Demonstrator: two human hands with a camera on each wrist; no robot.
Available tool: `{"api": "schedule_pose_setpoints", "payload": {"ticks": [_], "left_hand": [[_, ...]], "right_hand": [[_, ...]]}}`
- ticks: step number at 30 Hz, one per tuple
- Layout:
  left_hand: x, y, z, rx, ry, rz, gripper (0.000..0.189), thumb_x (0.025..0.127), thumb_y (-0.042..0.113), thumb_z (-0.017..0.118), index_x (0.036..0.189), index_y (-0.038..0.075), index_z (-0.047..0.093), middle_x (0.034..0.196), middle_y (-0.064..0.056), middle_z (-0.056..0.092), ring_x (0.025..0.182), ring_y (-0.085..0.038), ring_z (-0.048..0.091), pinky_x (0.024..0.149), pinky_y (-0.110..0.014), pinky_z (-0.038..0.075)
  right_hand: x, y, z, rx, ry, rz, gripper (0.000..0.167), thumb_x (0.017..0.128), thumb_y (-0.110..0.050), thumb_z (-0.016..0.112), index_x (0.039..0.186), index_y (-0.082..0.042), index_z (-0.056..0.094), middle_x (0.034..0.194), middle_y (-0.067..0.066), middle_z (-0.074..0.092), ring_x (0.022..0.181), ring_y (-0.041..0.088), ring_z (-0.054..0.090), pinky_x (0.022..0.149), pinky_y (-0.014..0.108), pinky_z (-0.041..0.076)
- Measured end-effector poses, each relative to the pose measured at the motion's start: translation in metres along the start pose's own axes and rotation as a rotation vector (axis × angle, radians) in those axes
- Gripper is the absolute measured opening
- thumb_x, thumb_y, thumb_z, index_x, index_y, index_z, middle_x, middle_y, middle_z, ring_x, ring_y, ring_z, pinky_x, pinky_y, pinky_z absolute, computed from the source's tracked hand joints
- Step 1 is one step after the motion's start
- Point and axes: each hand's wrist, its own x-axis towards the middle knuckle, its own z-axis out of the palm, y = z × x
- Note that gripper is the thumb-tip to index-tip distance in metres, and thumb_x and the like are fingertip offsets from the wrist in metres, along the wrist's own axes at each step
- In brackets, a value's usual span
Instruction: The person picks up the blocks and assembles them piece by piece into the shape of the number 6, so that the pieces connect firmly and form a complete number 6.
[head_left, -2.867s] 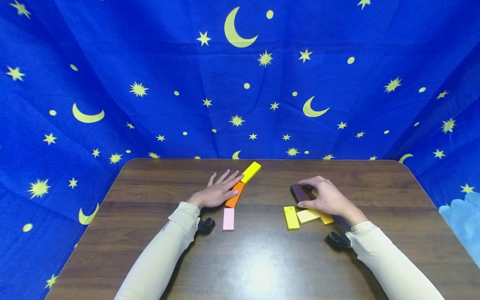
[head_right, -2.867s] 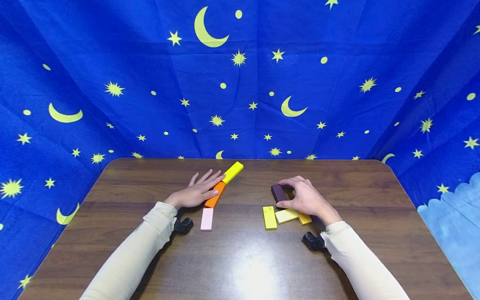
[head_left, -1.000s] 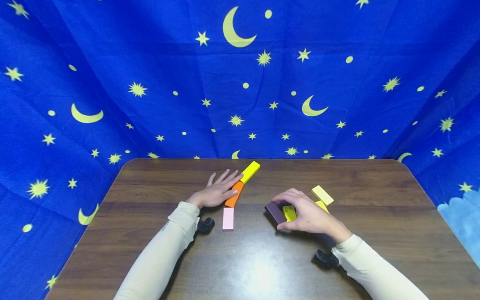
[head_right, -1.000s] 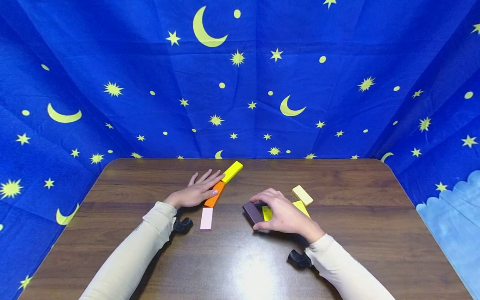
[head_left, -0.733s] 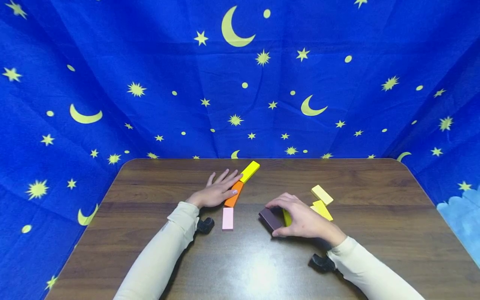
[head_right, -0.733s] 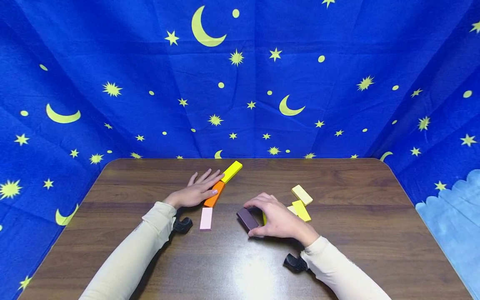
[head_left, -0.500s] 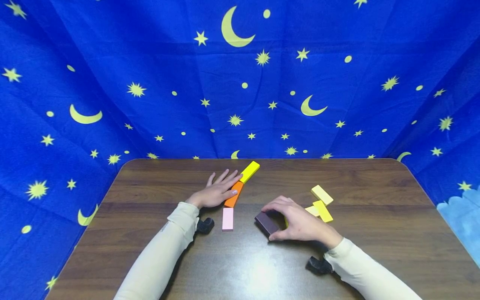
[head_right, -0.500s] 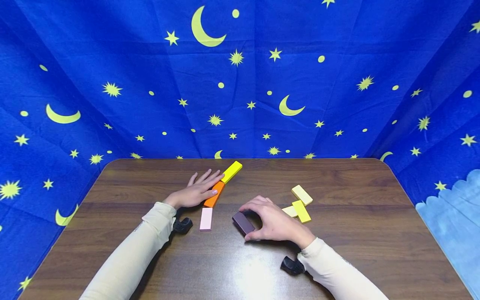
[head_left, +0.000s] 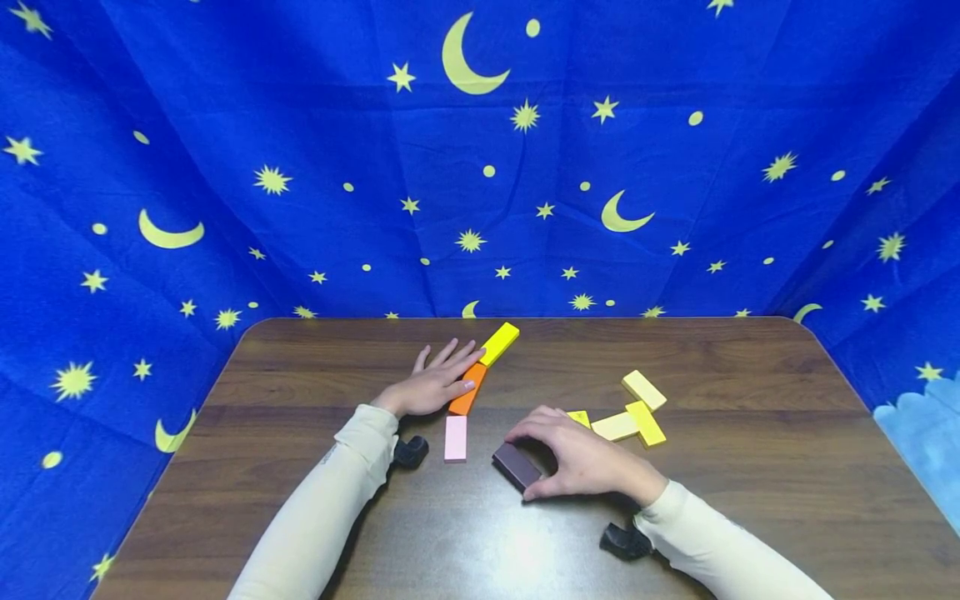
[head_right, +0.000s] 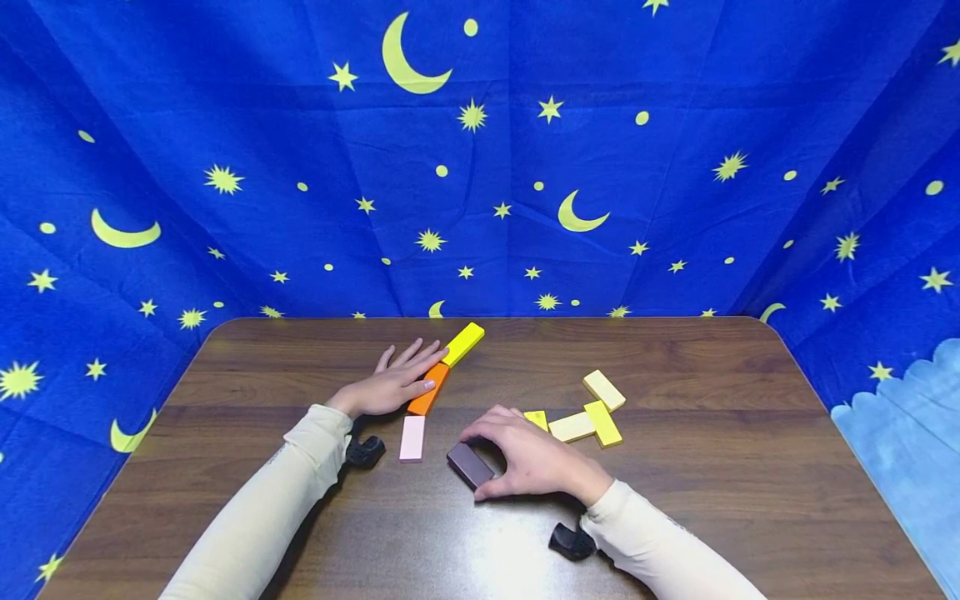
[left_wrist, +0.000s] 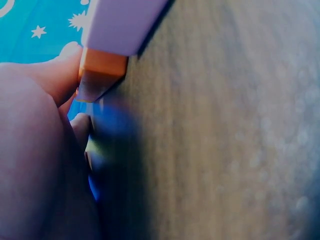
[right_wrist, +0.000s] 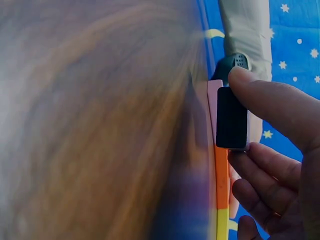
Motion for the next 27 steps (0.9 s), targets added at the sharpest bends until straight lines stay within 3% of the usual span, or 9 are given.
{"api": "schedule_pose_setpoints", "payload": {"ticks": [10,18,27], "left_hand": [[0.000,-0.001,0.001,0.001,0.000,0.005,0.061,0.109,0.043,0.034,0.163,0.024,0.014,0.169,-0.002,0.004,0.154,-0.026,-0.008,0.116,-0.059,-0.014],[0.001,-0.001,0.001,0.001,0.012,0.015,0.061,0.109,0.042,0.035,0.163,0.024,0.015,0.169,-0.002,0.005,0.155,-0.028,-0.007,0.116,-0.059,-0.014],[0.001,-0.002,0.002,0.021,0.031,0.041,0.060,0.109,0.039,0.036,0.163,0.020,0.016,0.169,-0.007,0.007,0.154,-0.032,-0.005,0.115,-0.063,-0.012]], "right_hand": [[0.007,-0.007,0.006,-0.001,-0.032,-0.025,0.068,0.071,-0.044,0.089,0.128,-0.017,0.065,0.121,-0.010,0.064,0.115,0.008,0.052,0.099,0.036,0.043],[0.014,-0.015,0.012,0.027,-0.115,-0.021,0.067,0.074,-0.045,0.086,0.132,-0.017,0.064,0.123,-0.010,0.063,0.117,0.009,0.052,0.102,0.035,0.043],[0.023,-0.020,0.015,-0.010,-0.128,-0.085,0.068,0.073,-0.045,0.087,0.131,-0.016,0.064,0.120,-0.009,0.064,0.115,0.007,0.053,0.101,0.031,0.043]]}}
